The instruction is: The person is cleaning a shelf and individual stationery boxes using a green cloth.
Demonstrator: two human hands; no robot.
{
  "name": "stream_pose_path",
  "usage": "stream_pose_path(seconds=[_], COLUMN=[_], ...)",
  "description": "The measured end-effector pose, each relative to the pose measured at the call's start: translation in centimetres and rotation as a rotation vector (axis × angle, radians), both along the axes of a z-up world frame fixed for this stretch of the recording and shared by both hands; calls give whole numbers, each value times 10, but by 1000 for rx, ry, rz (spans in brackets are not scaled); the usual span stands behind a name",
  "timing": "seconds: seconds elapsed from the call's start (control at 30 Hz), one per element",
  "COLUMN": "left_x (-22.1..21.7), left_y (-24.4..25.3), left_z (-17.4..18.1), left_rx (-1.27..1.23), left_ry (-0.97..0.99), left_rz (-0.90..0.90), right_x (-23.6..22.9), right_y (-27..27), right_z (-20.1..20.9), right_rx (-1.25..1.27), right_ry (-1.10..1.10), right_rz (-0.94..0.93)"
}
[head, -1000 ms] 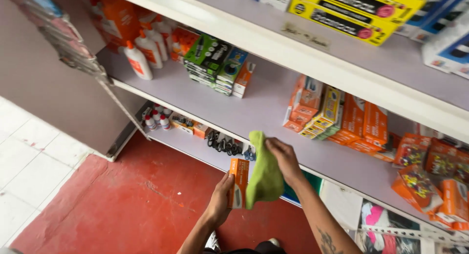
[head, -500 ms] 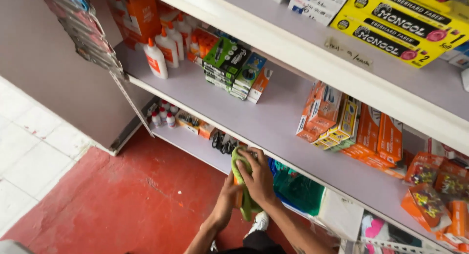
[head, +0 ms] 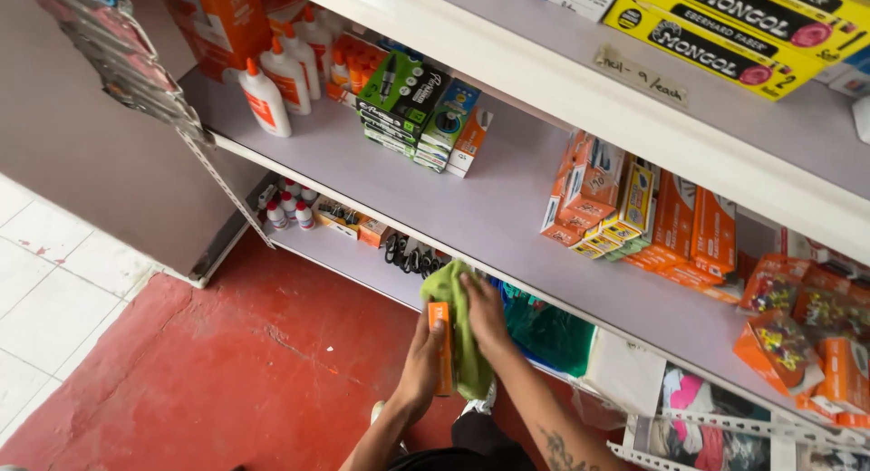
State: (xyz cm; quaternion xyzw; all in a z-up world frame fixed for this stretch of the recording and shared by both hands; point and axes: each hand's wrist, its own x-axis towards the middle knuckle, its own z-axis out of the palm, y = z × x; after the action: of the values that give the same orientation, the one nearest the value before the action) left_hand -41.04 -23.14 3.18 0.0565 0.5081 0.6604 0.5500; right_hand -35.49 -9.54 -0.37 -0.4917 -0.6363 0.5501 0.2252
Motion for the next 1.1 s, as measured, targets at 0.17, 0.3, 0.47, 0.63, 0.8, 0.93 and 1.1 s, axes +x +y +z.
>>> stream_pose_path(seconds=[0.17,0.3,0.47,0.63,0.8,0.93,1.1], left_x=[-23,-27,-36,-51,-50,-49,-39], left_y=[-1,-3,-1,-6,-6,6,20], left_z=[-3,6,-8,-25,-46,-40,-50], left_rx=[-61,-38,130,294,410,438,311], left_ry=[-165,-127,-140,-288,-409,-630,-621], left_rz=[279,437,521,561,563,673,574], right_x=[19,15,10,22,37,31,27], right_y=[-10,-55,-61,-52,-26,-39,-57], right_z=[32,44,50,46,32,69,47], right_rx=[-349,121,472,165,-266,-371,240], right_ry=[99,-231,-132,165,215,224,268], right_rz=[-167,368,455,654,209,-1,398])
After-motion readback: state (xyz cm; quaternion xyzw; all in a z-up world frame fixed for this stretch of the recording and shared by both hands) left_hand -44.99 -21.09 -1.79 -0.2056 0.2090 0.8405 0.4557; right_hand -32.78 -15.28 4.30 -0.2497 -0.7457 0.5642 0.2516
